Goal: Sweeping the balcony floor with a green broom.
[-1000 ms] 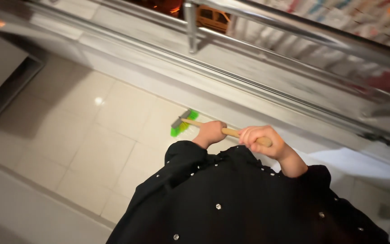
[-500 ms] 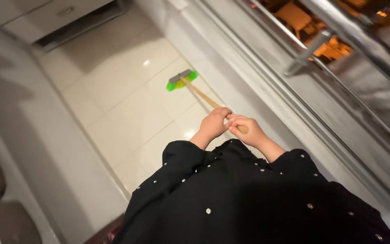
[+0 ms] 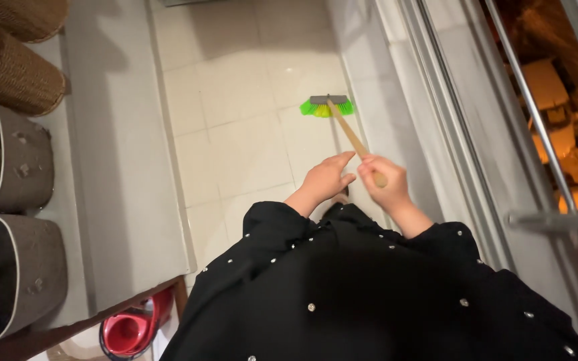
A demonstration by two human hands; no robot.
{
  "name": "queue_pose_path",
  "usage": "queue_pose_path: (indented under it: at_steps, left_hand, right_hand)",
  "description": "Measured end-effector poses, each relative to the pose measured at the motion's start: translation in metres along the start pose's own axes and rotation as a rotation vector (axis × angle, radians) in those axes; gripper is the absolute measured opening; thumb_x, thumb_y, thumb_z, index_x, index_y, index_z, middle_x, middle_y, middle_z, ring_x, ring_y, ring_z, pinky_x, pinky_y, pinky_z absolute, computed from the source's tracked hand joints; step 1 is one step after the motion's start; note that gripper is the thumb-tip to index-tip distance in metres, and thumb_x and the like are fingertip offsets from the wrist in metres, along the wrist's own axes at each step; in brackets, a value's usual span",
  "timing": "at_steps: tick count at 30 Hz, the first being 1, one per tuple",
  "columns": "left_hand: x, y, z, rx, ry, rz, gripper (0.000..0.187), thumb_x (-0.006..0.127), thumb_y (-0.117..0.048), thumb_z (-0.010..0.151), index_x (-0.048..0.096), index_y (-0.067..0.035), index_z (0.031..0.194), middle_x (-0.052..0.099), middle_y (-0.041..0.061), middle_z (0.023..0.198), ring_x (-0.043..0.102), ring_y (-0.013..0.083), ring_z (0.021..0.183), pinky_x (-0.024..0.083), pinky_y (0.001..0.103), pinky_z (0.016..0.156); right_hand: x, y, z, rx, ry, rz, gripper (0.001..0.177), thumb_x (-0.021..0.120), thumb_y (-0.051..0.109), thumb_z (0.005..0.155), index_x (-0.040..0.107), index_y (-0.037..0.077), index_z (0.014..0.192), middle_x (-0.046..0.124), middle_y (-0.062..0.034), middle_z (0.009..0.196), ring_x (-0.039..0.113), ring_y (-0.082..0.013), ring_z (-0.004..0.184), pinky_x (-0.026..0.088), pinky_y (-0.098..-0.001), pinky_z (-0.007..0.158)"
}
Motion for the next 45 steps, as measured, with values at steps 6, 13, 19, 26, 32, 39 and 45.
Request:
queue_pose_path:
  at_steps: [6, 13, 19, 26, 32, 39, 45]
  left_hand:
    - [-0.042, 0.022, 0.101, -0.177, 0.028, 0.043, 0.066, 0.065, -0.036, 0.091, 0.043, -0.018, 0.151, 0.051, 0.007, 0.153, 0.055, 0.0293, 0.133, 0.051, 0.044, 0.100]
    - [-0.084, 0.048, 0.182, -0.295, -0.109, 0.057, 0.065, 0.065, -0.031, 0.091, 0.043, -0.018, 0.151, 0.051, 0.006, 0.154, 0.055, 0.0294, 0.133, 0.050, 0.044, 0.100]
    - [-0.099, 0.057, 0.193, -0.424, -0.154, 0.033, 0.067, 0.065, -0.028, 0.090, 0.042, -0.017, 0.152, 0.051, 0.006, 0.154, 0.057, 0.0291, 0.132, 0.051, 0.043, 0.101]
    - [-0.106, 0.051, 0.220, -0.349, -0.293, 0.065, 0.074, 0.068, -0.028, 0.086, 0.038, -0.011, 0.152, 0.046, 0.014, 0.155, 0.054, 0.0343, 0.131, 0.050, 0.046, 0.099]
    - [-0.097, 0.074, 0.241, -0.305, -0.364, -0.023, 0.068, 0.066, -0.028, 0.092, 0.040, -0.010, 0.152, 0.054, 0.016, 0.148, 0.055, 0.0354, 0.132, 0.049, 0.046, 0.103]
    - [-0.130, 0.106, 0.255, -0.326, -0.335, -0.142, 0.025, 0.062, -0.029, 0.090, 0.065, -0.013, 0.110, 0.069, 0.010, 0.118, 0.067, 0.0357, 0.105, 0.053, 0.046, 0.085]
    - [-0.189, 0.142, 0.250, -0.194, -0.434, 0.021, 0.024, 0.064, -0.035, 0.092, 0.065, -0.014, 0.081, 0.070, 0.003, 0.093, 0.069, 0.0302, 0.088, 0.054, 0.043, 0.071]
  right_hand:
    - [-0.010, -0.097, 0.139, 0.064, 0.136, 0.190, 0.014, 0.069, 0.008, 0.096, 0.068, 0.000, 0.085, 0.072, -0.0103, 0.088, 0.073, -0.0278, 0.108, 0.056, -0.0354, 0.091]
    - [0.053, -0.217, 0.295, 0.057, 0.189, 0.440, 0.016, 0.064, 0.009, 0.103, 0.063, 0.001, 0.088, 0.072, -0.0069, 0.101, 0.064, -0.0283, 0.127, 0.048, -0.0371, 0.107]
    - [0.084, -0.167, 0.340, -0.007, 0.209, 0.353, 0.015, 0.067, 0.008, 0.101, 0.065, -0.001, 0.088, 0.071, -0.0104, 0.099, 0.066, -0.0271, 0.121, 0.050, -0.0381, 0.100]
    - [0.048, -0.098, 0.322, -0.031, 0.249, 0.399, 0.018, 0.067, 0.006, 0.099, 0.064, -0.003, 0.084, 0.072, -0.0121, 0.093, 0.069, -0.0218, 0.092, 0.054, -0.0328, 0.085]
    - [0.037, -0.057, 0.310, -0.170, 0.304, 0.346, 0.013, 0.067, 0.003, 0.094, 0.066, -0.003, 0.082, 0.073, -0.0144, 0.089, 0.071, -0.0231, 0.082, 0.056, -0.0325, 0.078]
    - [0.060, -0.031, 0.336, -0.355, 0.395, 0.327, 0.014, 0.069, 0.001, 0.089, 0.063, 0.001, 0.076, 0.070, -0.0105, 0.078, 0.071, -0.0253, 0.077, 0.059, -0.0362, 0.082]
    - [0.120, -0.016, 0.376, -0.464, 0.558, 0.465, 0.019, 0.074, 0.008, 0.090, 0.061, 0.004, 0.077, 0.068, -0.0083, 0.076, 0.071, -0.0263, 0.077, 0.060, -0.0357, 0.082]
Point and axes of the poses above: each hand's wrist, its own z-axis towards the middle knuckle, its own x-axis out of the palm, y = z × x, the point moved 1 cm from there along z, towards the middle knuckle
